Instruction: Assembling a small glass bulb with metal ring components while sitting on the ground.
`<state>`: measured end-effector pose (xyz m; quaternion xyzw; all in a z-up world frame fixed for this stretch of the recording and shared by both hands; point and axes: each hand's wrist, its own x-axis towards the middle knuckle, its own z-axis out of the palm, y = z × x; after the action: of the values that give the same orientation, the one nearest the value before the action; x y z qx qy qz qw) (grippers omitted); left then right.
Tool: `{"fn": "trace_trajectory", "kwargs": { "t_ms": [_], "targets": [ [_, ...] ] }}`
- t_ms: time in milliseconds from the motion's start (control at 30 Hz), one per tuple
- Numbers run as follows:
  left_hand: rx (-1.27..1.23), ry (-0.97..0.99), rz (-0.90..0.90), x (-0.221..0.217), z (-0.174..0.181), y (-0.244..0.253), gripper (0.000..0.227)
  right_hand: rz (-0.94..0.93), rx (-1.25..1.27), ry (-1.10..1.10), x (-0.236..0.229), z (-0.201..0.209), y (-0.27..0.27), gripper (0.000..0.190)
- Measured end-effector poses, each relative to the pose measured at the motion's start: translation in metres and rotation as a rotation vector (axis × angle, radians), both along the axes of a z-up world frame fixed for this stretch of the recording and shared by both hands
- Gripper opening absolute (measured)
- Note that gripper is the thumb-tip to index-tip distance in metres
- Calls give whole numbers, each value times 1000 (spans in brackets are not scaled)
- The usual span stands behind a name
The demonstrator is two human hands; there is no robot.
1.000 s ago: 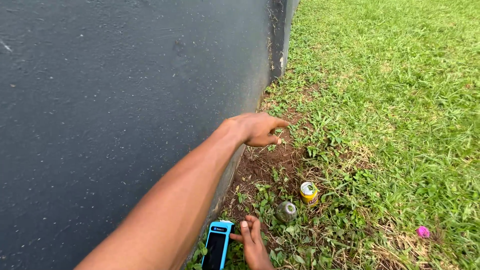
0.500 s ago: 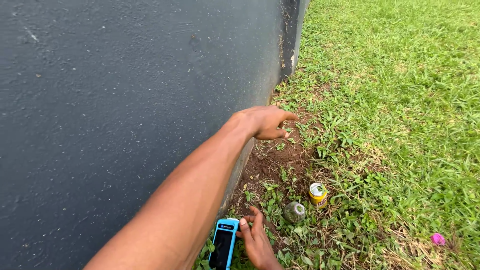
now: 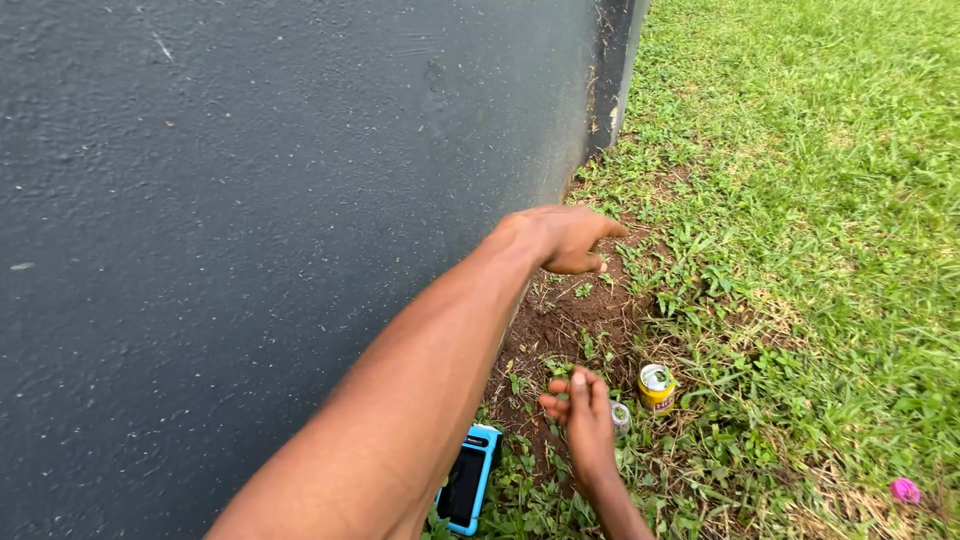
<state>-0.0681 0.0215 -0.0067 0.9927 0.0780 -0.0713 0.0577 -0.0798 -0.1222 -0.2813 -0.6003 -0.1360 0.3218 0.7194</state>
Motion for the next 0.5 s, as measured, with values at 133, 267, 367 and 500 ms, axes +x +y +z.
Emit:
{"fn": "trace_trajectory", "kwargs": {
  "t_ms": [133,267,367,500],
  "targets": [
    [-18,6,-34,13,-11,8,67,-53,53,-35,18,42,-4,40],
    [6,0,-38,9,-6,7,66,-90,178,-28,38,51,-1,39],
    [-3,-4,-26,7,-4,6,66,-99,257,-15,45,54,1,39],
    [8,-17,-29,2,2,2,65,-103,302,-9,45,52,1,39]
  ]
}}
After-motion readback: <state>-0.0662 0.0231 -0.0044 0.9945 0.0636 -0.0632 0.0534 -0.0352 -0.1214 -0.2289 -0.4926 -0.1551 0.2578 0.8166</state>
